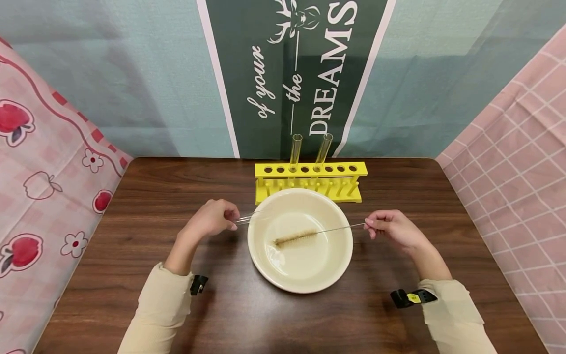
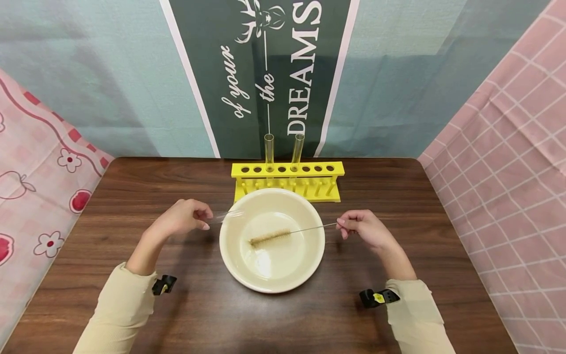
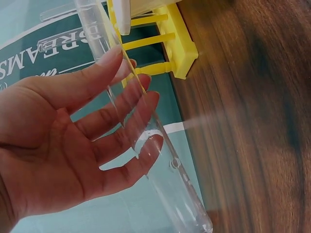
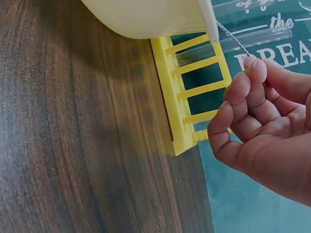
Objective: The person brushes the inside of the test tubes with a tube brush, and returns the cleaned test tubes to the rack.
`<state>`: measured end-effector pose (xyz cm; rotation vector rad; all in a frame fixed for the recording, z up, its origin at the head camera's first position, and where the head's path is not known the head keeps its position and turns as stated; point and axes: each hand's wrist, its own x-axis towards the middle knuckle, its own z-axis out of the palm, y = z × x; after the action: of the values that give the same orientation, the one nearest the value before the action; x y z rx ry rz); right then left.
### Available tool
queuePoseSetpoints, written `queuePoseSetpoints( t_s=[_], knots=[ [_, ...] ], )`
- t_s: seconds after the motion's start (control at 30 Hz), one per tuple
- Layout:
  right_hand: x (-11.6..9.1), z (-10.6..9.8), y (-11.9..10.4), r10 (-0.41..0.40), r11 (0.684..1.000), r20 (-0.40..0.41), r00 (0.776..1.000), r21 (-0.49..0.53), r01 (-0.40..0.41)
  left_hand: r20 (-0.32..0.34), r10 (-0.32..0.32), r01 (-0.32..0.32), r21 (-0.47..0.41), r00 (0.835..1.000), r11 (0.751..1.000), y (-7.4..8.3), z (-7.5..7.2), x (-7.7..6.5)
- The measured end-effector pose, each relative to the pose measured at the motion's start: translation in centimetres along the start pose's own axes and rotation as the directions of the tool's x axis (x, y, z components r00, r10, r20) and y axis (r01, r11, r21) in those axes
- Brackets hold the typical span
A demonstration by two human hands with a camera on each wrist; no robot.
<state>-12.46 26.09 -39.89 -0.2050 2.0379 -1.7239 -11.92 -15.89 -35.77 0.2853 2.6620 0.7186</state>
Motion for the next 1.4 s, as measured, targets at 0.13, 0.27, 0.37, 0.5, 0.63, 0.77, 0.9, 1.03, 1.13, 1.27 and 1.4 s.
queuePoseSetpoints(
  t_s=[0.13, 0.27, 0.37, 0.5, 0.63, 0.77, 0.9, 1.03, 1.13, 1.27, 1.4],
  knots=[
    [-0.2, -0.4, -0.2, -0.014, 0.997, -0.006, 1.000, 0.080, 0.015, 0.004, -0.020, 0.020, 0.004, 1.000, 1.000, -0.1, 0.1, -0.2],
    [0.4, -2.4, 2.2, -0.013, 0.997, -0.032, 0.999, 0.074, 0.015, 0.013, -0.035, 0.036, -0.002, 0.999, 0.999, -0.1, 0.1, -0.3],
    [0.6, -3.6, 3.1, -0.015, 0.996, -0.039, 0.999, 0.085, 0.018, 0.014, -0.033, 0.033, -0.003, 0.999, 0.999, -0.2, 0.1, -0.3],
    [-0.4, -2.7, 0.4, -0.052, 0.978, -0.008, 0.999, 0.203, 0.053, 0.009, -0.021, 0.021, 0.000, 1.000, 1.000, -0.3, 0.1, -0.4],
    [-0.9, -2.2, -1.3, -0.078, 0.946, 0.006, 0.997, 0.316, 0.072, 0.019, -0.020, 0.020, -0.018, 1.000, 1.000, -0.2, 0.1, -0.4],
    [-0.8, -2.3, -1.6, -0.090, 0.924, 0.001, 0.996, 0.373, 0.083, 0.029, -0.022, 0.023, -0.033, 0.999, 0.999, 0.0, 0.1, -0.3],
    [-0.7, -2.3, -1.7, -0.099, 0.907, -0.007, 0.995, 0.411, 0.093, 0.024, -0.016, 0.016, -0.023, 1.000, 1.000, 0.1, 0.2, -0.2],
    [-0.5, -2.2, -1.7, -0.107, 0.900, -0.009, 0.994, 0.423, 0.101, 0.018, -0.002, 0.003, -0.015, 1.000, 1.000, 0.2, 0.3, -0.1],
    [-0.4, -2.1, -1.7, -0.113, 0.898, -0.010, 0.994, 0.427, 0.106, 0.018, 0.002, -0.002, -0.014, 1.000, 1.000, 0.3, 0.3, -0.1],
    [-0.3, -2.0, -1.5, -0.120, 0.895, -0.013, 0.993, 0.432, 0.114, 0.024, 0.003, -0.002, -0.015, 1.000, 1.000, 0.5, 0.3, -0.1],
    [-0.1, -2.1, -1.0, -0.138, 0.890, -0.006, 0.990, 0.438, 0.126, 0.030, -0.006, 0.006, -0.016, 1.000, 1.000, 0.6, 0.4, 0.0]
  ],
)
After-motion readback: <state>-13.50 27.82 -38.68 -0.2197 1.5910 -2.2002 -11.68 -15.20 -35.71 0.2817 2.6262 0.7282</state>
